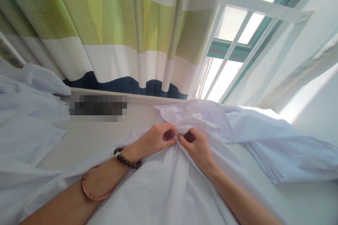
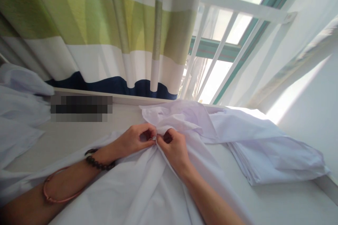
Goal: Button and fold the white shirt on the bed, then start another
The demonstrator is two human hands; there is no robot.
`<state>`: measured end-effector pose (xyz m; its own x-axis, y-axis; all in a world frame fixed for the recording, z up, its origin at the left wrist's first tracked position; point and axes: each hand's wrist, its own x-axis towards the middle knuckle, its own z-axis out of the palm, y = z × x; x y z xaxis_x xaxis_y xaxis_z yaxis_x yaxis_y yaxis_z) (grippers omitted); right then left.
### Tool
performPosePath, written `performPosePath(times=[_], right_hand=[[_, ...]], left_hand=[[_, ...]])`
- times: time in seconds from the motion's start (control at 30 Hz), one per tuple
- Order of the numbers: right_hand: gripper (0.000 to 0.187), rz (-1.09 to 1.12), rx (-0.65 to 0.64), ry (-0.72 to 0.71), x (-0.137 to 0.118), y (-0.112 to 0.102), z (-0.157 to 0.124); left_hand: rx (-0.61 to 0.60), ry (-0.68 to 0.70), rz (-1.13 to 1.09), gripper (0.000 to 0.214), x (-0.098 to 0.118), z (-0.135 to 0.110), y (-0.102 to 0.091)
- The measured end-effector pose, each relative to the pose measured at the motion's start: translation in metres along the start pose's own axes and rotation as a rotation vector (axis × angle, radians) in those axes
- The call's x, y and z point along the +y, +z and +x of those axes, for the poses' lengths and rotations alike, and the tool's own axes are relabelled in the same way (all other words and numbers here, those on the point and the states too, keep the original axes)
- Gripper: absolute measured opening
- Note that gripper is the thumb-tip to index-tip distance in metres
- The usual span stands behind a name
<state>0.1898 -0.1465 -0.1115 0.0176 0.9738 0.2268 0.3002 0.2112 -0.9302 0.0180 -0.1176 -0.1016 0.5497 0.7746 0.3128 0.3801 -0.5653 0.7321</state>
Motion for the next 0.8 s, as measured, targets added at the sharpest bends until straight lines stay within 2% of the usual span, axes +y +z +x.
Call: performPosePath(times=[0.13,0.3,0.57,0.7,0.8], right_hand=[[0.022,0.017,0.018,-0.007,-0.001,-0.003,0.001],[0.027,0.051,-0.030,0.007,-0.003,-0.009,0.004],[0.017,0.170,-0.147,0.066,-0.004,-0.017,0.009],[0.019,0.197,-0.170,0.082,-0.003,-0.018,0.009],[0.013,0.260,-0.224,0.093,-0.004,-0.018,0.009]], left_hand=[[0.002,-0.011,-0.076,0.010,0.003,0.000,-0.002],[0.032,-0.105,-0.142,0.010,0.004,0.002,-0.001],[-0.007,-0.197,-0.324,0.014,0.001,0.004,-0.003],[-0.018,-0.183,-0.355,0.016,0.000,0.004,-0.003],[-0.032,-0.150,-0.396,0.028,0.000,0.004,-0.003]])
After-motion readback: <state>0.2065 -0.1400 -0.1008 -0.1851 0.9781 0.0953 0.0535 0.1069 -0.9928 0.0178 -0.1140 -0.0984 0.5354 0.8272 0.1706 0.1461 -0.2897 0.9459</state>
